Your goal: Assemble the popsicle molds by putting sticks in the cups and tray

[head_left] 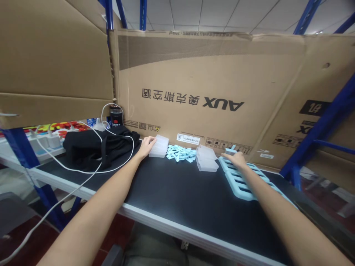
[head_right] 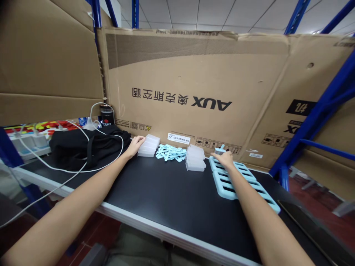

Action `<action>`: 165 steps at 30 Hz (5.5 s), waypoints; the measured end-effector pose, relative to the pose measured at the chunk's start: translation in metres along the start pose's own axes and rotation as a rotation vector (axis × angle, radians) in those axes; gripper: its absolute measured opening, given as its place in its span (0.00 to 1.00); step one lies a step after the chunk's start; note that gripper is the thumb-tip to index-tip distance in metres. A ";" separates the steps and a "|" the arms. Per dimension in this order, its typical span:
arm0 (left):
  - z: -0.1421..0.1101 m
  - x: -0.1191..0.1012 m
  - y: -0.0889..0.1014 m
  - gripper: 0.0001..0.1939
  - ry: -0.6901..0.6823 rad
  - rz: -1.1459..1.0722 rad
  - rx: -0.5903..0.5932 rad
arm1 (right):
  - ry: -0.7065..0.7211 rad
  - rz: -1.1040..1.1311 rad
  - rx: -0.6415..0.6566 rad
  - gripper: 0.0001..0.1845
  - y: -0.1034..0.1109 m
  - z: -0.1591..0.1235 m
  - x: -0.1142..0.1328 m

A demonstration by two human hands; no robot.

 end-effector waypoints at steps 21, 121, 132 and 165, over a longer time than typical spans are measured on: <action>0.003 0.005 -0.002 0.18 -0.009 -0.014 -0.014 | 0.398 -0.285 0.172 0.37 0.028 -0.023 0.150; -0.108 -0.199 -0.128 0.30 -0.474 0.602 0.408 | 0.965 -0.211 0.275 0.45 0.006 -0.151 0.122; -0.121 -0.197 -0.131 0.21 -0.553 0.483 0.575 | 1.222 0.003 0.587 0.30 0.020 -0.233 0.144; -0.097 -0.181 -0.102 0.31 -0.544 0.600 0.491 | 0.683 -0.195 0.416 0.30 -0.050 -0.045 0.139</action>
Point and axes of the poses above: each hand's wrist, its own z-axis towards the middle knuckle, its own y-axis out of the back of the hand, x = y × z, the point moved 10 cm from there along z, towards the middle knuckle, and after that the axes turned 4 degrees about z, right-handed, at the moved point
